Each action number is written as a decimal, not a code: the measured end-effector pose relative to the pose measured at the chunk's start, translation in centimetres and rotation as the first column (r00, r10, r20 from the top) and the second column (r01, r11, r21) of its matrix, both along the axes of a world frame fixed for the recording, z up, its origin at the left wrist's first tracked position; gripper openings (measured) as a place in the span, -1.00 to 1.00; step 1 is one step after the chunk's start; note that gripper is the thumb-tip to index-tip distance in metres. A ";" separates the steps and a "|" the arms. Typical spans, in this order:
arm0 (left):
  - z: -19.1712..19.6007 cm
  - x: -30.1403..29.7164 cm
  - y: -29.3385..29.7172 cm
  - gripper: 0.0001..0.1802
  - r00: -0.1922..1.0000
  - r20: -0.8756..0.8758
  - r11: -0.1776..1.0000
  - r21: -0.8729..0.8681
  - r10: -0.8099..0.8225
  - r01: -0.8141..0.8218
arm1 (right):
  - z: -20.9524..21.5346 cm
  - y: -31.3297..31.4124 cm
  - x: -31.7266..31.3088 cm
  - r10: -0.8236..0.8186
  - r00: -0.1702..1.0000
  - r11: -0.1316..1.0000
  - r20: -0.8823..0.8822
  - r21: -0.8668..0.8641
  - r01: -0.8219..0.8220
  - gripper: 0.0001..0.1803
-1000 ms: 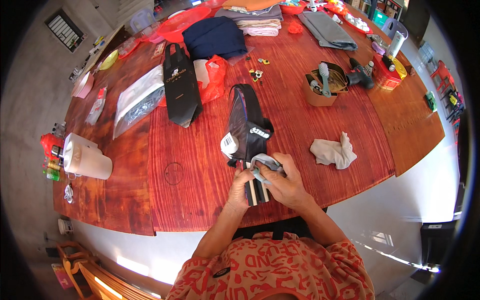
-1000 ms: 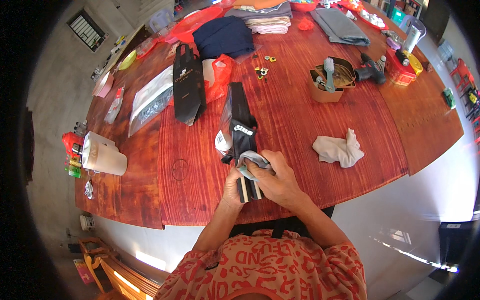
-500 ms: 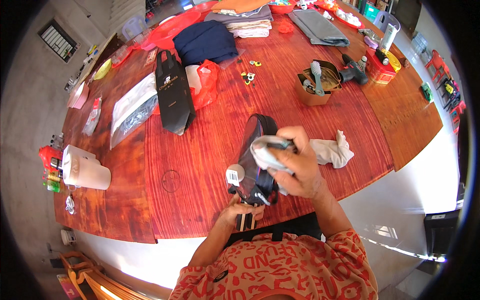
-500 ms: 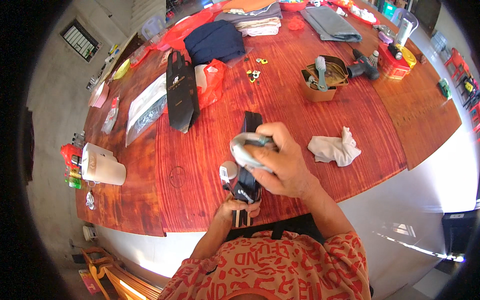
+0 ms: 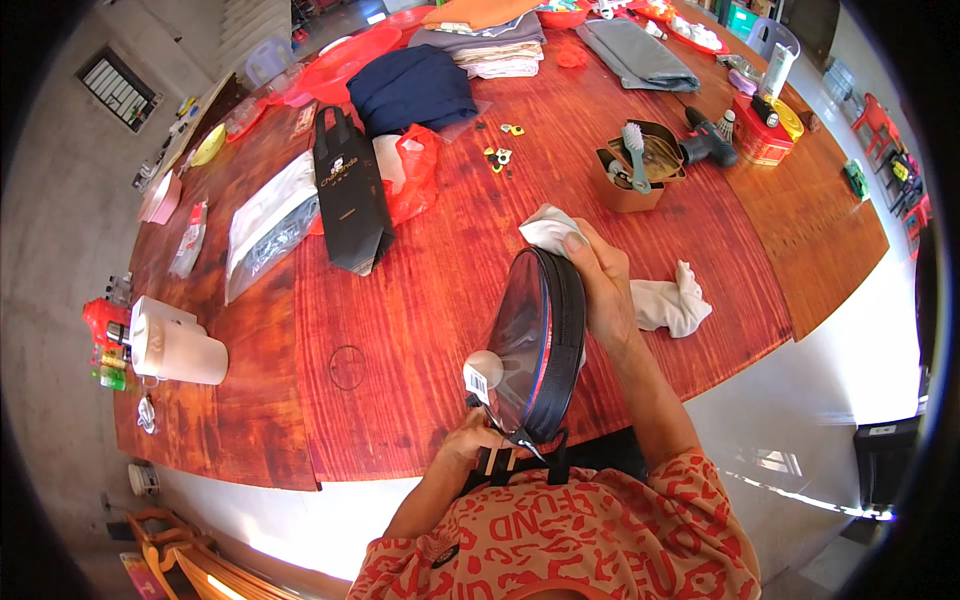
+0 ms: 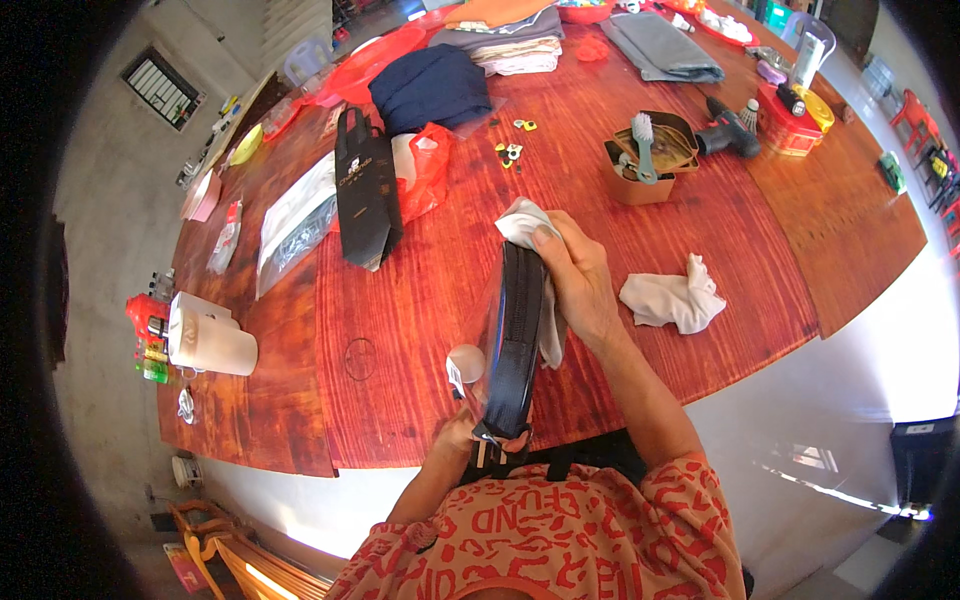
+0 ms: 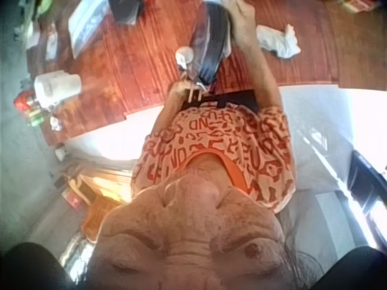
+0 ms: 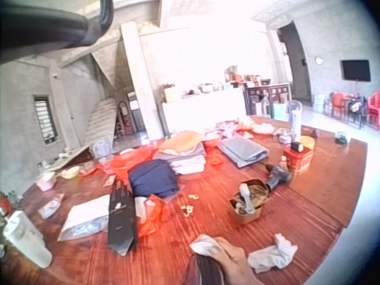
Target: The person wipes a black circular object with a white cloth, then cleans a blue plastic brush. They proceed to wipe the exterior and interior of a small gold-colored metal tin and its lid, followed by cleaning a small white figurine inside the tin. The person finishes by wiping the inside of the tin again.
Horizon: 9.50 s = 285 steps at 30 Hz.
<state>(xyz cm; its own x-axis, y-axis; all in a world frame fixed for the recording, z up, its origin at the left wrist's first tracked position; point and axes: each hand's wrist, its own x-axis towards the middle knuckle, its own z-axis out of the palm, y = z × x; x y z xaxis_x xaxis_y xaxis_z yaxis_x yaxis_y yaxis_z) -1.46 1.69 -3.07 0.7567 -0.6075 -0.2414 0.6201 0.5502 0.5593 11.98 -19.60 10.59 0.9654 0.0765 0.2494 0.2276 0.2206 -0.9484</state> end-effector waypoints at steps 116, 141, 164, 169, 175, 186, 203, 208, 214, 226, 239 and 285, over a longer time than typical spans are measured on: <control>10.2 2.8 -8.8 0.23 0.885 0.463 0.831 0.475 0.044 -0.290 | 2.6 -4.8 -6.9 -0.081 0.775 0.428 0.627 -0.680 0.595 -0.52; 10.1 1.9 -8.0 0.22 0.858 0.476 0.747 0.639 -0.195 -0.184 | 3.5 -5.5 -5.0 -0.057 0.807 0.282 0.588 -0.766 0.578 -0.65; 8.3 4.3 -5.8 -0.57 0.936 0.235 0.809 0.475 0.261 -0.345 | -2.1 -2.3 -4.9 -0.151 0.931 0.895 -0.333 0.354 0.272 -0.67; 8.6 4.6 -6.0 -0.74 0.938 0.143 0.813 0.470 0.315 -0.344 | -1.5 -0.6 -4.9 -0.063 0.896 0.791 -0.440 0.525 0.313 -0.67; 7.5 5.1 -5.8 -0.57 0.936 0.093 0.810 0.477 0.339 -0.340 | -7.4 1.1 -6.9 -0.022 0.977 1.000 -0.211 -0.010 0.020 -0.72; 8.5 6.8 -6.1 -0.18 0.798 0.283 0.729 0.327 0.532 -0.602 | -7.1 -0.8 -8.9 0.325 0.926 0.836 -0.190 -0.401 -0.375 -0.75; 6.3 11.6 -7.4 0.12 0.686 0.311 0.547 0.428 0.658 -0.719 | -7.4 1.0 -8.6 0.078 0.997 0.757 -0.020 -0.649 -0.073 -0.53; 6.5 15.8 -6.9 0.24 0.688 0.379 0.513 0.469 0.618 -0.719 | -8.7 -0.2 -6.5 -0.127 0.947 0.596 0.297 -0.740 0.312 -0.69; 3.0 22.0 -5.4 0.32 0.714 0.350 0.562 0.446 0.607 -0.696 | -11.2 -0.6 -5.0 -0.102 0.931 0.527 0.350 -0.775 0.349 -0.64; 1.5 30.7 -3.2 0.20 0.731 0.299 0.519 0.544 0.614 -0.659 | -12.1 -1.0 -4.4 -0.102 0.952 0.575 0.289 -0.764 0.294 -0.63; -1.4 35.9 -1.2 -0.29 0.707 0.442 0.470 0.535 0.553 -0.702 | -10.7 -1.3 -4.0 -0.161 0.960 0.636 0.231 -0.719 0.279 -0.58; 7.4 25.6 -19.5 -0.76 0.947 0.269 0.904 0.338 0.175 -0.263 | -13.3 -15.0 -1.0 -0.548 0.718 0.419 0.430 -0.602 0.680 -0.69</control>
<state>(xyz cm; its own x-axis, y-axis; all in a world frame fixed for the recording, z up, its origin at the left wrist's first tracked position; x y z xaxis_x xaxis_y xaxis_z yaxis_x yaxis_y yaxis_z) 24.17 -17.76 4.33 0.9209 -0.3220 -0.2199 0.3399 0.3868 0.8572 10.95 -34.63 -2.72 0.7825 -0.3159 0.5366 0.1715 -0.7190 -0.6735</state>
